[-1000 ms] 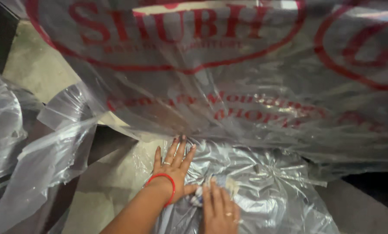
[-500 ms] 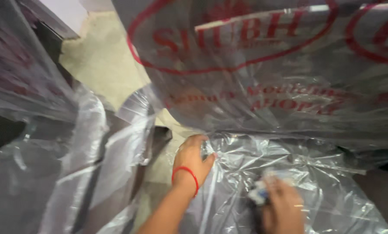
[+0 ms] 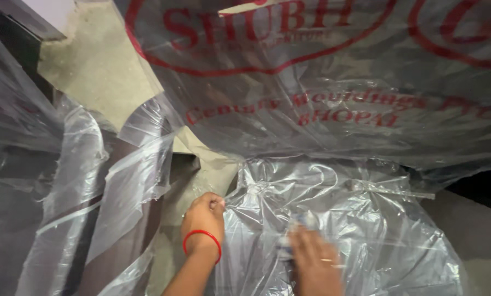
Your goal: The person wipes the plastic-wrapped surfaces of several chairs using a cloth. The person moves from one chair to the next, wiping the backrest, seat, and armrests of each chair in sequence.
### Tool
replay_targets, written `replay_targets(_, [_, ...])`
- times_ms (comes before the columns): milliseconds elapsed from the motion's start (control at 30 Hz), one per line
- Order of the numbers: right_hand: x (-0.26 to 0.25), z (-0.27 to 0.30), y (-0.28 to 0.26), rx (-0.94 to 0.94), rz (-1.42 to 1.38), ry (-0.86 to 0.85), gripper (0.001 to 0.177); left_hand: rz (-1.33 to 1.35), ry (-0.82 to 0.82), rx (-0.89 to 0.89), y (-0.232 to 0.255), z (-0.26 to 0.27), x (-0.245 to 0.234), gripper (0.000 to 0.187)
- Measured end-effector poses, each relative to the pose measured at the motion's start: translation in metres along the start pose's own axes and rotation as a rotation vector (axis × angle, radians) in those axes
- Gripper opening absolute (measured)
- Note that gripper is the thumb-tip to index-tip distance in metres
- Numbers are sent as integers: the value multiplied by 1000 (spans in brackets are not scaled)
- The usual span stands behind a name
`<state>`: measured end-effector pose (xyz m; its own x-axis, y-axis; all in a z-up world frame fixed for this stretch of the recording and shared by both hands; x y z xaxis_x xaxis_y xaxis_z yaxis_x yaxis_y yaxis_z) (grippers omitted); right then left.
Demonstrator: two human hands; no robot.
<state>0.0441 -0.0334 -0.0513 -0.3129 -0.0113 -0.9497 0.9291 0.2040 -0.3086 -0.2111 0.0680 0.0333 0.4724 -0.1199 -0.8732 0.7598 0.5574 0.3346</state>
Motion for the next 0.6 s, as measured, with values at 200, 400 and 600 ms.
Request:
replay_targets(200, [-94, 13, 109, 288, 26, 168, 80, -133, 251, 255, 28, 17, -26, 23])
replay_targets(400, [-64, 15, 55, 105, -271, 150, 88, -315, -124, 912, 74, 70, 23, 38])
replay_targets(600, [-2, 60, -68, -118, -129, 477, 50, -516, -8, 1116, 62, 84, 53, 70])
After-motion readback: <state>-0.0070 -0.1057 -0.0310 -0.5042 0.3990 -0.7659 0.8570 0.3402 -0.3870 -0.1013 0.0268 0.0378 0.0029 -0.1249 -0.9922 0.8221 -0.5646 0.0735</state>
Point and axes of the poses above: each hand's wrist, its own z-axis away from the middle knuckle, its own x-axis out of the palm, y = z × x, the point moved 7 cm from there along -z, towards the middle knuckle, and after that the axes turned 9 degrees about -z, right-handed, at the moved point
